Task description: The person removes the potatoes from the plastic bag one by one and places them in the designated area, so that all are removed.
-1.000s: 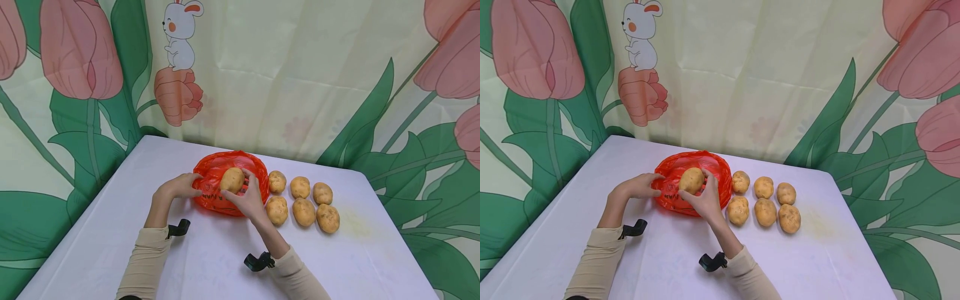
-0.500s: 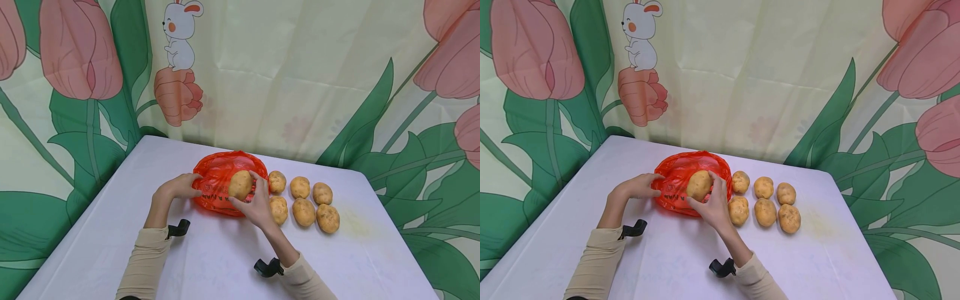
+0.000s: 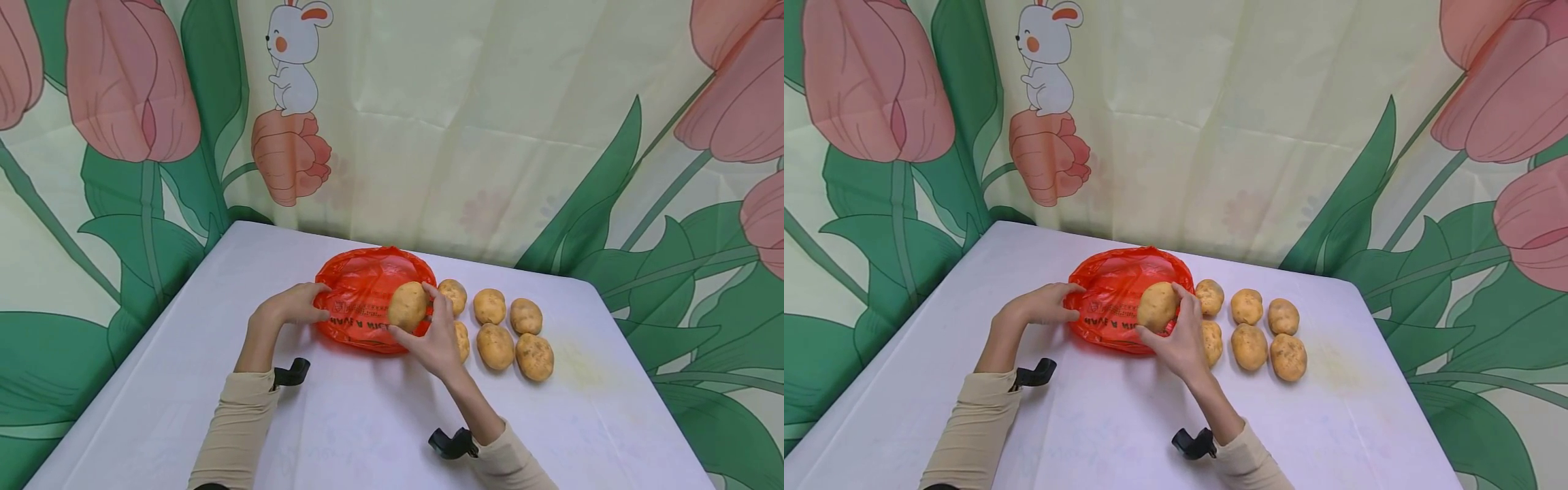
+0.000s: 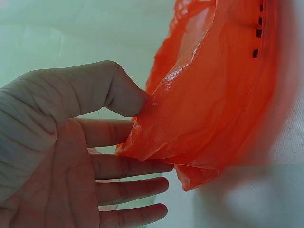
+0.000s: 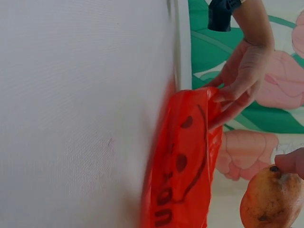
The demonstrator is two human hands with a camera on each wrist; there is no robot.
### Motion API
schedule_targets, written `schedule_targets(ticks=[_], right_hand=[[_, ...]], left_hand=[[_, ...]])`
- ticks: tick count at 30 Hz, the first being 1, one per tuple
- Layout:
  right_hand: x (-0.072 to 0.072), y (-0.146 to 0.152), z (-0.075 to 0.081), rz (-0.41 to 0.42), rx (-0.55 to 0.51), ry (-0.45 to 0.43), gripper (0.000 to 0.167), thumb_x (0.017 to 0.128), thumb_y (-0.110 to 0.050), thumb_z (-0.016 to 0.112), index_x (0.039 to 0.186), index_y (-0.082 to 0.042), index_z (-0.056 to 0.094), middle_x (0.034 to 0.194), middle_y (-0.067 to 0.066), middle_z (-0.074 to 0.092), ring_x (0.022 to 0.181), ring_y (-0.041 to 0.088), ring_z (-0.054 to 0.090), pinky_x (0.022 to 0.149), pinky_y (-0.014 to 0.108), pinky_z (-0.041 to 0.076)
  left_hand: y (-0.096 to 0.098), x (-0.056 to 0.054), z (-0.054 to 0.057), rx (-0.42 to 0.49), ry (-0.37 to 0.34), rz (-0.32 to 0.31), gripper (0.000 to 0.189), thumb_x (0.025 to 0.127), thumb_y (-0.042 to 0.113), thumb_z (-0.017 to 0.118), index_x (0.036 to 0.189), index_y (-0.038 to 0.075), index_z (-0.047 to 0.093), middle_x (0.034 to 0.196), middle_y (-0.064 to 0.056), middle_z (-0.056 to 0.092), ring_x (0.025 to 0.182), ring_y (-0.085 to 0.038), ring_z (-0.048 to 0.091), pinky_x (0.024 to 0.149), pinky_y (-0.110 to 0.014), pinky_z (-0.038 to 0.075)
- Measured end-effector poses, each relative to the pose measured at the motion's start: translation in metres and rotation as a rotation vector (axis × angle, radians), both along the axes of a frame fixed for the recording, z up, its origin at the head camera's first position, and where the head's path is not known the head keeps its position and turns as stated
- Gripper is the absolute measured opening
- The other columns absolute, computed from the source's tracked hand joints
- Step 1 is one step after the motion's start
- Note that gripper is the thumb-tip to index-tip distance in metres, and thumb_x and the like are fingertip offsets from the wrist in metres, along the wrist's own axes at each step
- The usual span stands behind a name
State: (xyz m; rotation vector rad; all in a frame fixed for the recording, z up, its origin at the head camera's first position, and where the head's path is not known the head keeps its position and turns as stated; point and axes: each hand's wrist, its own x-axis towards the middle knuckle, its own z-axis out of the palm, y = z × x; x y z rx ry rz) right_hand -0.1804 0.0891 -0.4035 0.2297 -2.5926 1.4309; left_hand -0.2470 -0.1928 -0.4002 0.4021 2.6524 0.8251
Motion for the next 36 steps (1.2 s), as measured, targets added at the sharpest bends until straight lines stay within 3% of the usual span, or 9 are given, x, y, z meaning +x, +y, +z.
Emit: schedule_targets(ticks=[17,25,36], right_hand=[[0.005,0.031,0.0,-0.065,0.065,0.018,0.094,0.078,-0.02,0.085,0.155,-0.011,0.031,0.142,0.016,0.04,0.124,0.032,0.048,0.103,0.051,0.048],[0.001,0.044,-0.002,-0.094,0.068,0.025,0.096,0.078,-0.012,0.081,0.157,-0.01,0.028,0.141,0.017,0.037,0.123,0.029,0.043,0.1,0.045,0.047],[0.002,0.061,-0.003,-0.151,0.064,-0.001,0.096,0.078,-0.013,0.079,0.158,-0.01,0.026,0.145,0.018,0.034,0.124,0.031,0.041,0.102,0.051,0.046]], left_hand=[[0.002,0.002,0.001,0.004,-0.009,-0.003,0.062,0.094,0.023,0.066,0.148,-0.001,0.048,0.144,-0.022,0.054,0.13,-0.037,0.049,0.108,-0.058,0.046],[-0.001,-0.001,-0.002,0.004,0.003,-0.02,0.061,0.095,0.024,0.066,0.148,-0.002,0.048,0.143,-0.022,0.054,0.13,-0.037,0.05,0.109,-0.057,0.044],[-0.001,-0.003,-0.004,-0.008,0.0,-0.019,0.062,0.095,0.025,0.066,0.148,-0.001,0.048,0.145,-0.022,0.053,0.133,-0.038,0.048,0.11,-0.057,0.043]])
